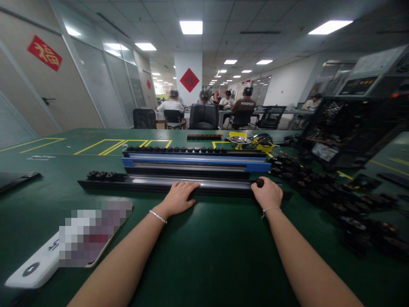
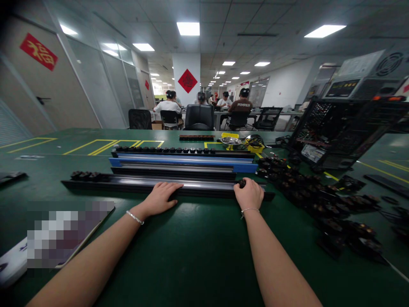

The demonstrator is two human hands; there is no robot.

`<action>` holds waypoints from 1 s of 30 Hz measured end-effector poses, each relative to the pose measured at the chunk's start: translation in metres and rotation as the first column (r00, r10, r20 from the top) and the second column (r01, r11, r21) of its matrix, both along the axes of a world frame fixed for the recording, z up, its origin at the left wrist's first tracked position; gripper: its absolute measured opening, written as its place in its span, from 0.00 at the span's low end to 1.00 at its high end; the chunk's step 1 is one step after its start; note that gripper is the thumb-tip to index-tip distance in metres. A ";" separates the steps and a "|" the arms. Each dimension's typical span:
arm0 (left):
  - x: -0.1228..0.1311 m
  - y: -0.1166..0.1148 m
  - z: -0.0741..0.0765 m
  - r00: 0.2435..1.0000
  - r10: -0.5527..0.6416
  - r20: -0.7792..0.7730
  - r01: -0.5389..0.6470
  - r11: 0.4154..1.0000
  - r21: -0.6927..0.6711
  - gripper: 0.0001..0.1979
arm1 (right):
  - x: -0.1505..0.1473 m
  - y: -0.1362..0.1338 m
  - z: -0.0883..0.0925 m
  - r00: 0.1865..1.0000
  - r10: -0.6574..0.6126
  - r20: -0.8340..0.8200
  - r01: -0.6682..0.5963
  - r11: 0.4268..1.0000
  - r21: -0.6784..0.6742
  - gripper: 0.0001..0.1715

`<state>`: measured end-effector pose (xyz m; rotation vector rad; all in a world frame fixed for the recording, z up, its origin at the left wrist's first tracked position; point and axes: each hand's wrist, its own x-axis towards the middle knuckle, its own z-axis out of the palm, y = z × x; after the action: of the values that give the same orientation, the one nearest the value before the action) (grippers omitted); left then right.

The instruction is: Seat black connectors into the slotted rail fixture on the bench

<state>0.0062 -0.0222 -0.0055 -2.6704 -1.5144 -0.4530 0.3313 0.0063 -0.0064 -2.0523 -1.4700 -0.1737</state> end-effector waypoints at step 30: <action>0.001 -0.001 0.002 1.000 0.008 0.002 -0.008 1.000 -0.018 0.31 | 0.007 -0.002 0.002 1.000 -0.015 0.012 0.016 1.000 -0.022 0.25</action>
<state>0.0072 -0.0230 -0.0038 -2.6773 -1.5367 -0.4442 0.3386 0.0041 -0.0044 -2.0843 -1.4695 -0.1765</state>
